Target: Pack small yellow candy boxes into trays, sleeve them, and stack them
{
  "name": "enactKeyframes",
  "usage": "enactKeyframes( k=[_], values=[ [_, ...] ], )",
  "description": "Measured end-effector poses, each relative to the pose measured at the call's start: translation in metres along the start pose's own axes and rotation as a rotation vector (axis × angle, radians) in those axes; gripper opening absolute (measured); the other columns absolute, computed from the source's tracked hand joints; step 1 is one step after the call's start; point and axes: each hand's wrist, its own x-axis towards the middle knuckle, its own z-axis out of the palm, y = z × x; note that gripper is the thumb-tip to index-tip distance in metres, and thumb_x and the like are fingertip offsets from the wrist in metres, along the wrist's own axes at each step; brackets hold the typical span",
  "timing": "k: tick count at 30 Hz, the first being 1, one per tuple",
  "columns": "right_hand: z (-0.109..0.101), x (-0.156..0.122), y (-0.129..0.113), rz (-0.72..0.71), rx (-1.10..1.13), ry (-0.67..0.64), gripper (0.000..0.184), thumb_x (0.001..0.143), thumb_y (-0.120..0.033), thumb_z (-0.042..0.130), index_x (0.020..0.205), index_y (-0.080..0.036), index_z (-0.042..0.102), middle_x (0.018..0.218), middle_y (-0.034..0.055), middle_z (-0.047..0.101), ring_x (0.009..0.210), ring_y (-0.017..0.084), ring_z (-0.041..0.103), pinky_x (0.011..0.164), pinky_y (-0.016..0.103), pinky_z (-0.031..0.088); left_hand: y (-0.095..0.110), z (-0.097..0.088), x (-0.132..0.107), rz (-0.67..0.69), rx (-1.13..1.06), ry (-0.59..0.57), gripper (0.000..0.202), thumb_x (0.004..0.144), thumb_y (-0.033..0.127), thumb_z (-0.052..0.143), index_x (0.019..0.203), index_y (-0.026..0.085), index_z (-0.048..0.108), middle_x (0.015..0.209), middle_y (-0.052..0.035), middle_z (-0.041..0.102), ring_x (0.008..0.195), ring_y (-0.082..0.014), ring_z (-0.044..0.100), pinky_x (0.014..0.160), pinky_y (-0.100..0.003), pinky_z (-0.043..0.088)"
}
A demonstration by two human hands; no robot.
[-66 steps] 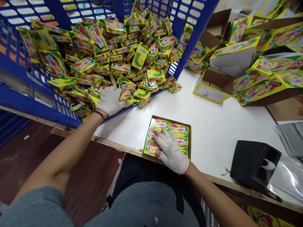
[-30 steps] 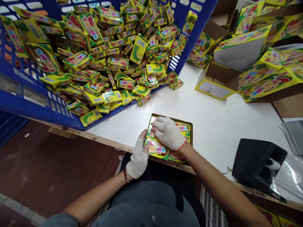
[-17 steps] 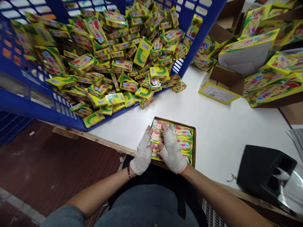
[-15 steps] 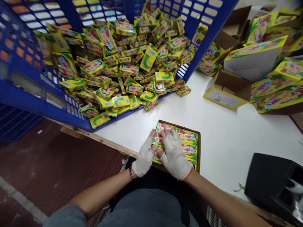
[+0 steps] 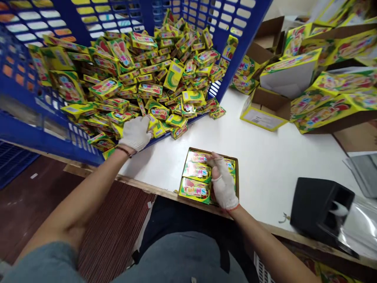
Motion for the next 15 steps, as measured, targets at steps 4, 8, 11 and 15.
enactKeyframes(
  k=[4, 8, 11, 15],
  values=[
    [-0.005, 0.025, -0.003, 0.17, 0.186, 0.128, 0.05, 0.096, -0.048, 0.046, 0.136, -0.019, 0.049, 0.139, 0.0158, 0.057, 0.127, 0.026, 0.056, 0.105, 0.047, 0.049, 0.047, 0.023, -0.039, -0.048, -0.809, 0.094, 0.053, 0.088, 0.055, 0.058, 0.129, 0.022, 0.051, 0.124, -0.0093, 0.063, 0.113, -0.0262, 0.06, 0.097, -0.042, 0.051],
    [0.002, 0.045, -0.025, 0.179, 0.269, -0.08, 0.047, 0.09, -0.05, 0.053, 0.125, -0.019, 0.055, 0.122, 0.0128, 0.066, 0.11, 0.024, 0.065, 0.092, 0.039, 0.055, 0.114, 0.047, -0.081, -0.172, -1.423, -0.086, 0.048, 0.085, 0.053, 0.065, 0.119, 0.022, 0.053, 0.116, -0.0092, 0.068, 0.098, -0.0231, 0.068, 0.082, -0.037, 0.058],
    [-0.002, 0.054, -0.036, 0.174, 0.16, -0.101, 0.035, 0.087, -0.045, 0.055, 0.109, -0.018, 0.06, 0.098, 0.007, 0.07, 0.088, 0.021, 0.065, 0.079, 0.035, 0.055, 0.135, 0.056, -0.094, -0.216, -1.471, -0.138, 0.046, 0.08, 0.048, 0.072, 0.112, 0.019, 0.055, 0.106, -0.0078, 0.07, 0.09, -0.0216, 0.069, 0.08, -0.036, 0.058],
    [-0.012, 0.065, -0.031, 0.168, 0.031, -0.066, 0.027, 0.085, -0.036, 0.053, 0.104, -0.018, 0.06, 0.081, 0.0022, 0.062, 0.072, 0.017, 0.058, 0.065, 0.031, 0.05, 0.126, 0.061, -0.088, -0.207, -1.343, -0.043, 0.043, 0.074, 0.043, 0.077, 0.102, 0.017, 0.056, 0.099, -0.0066, 0.068, 0.087, -0.0196, 0.068, 0.079, -0.034, 0.058]
  ],
)
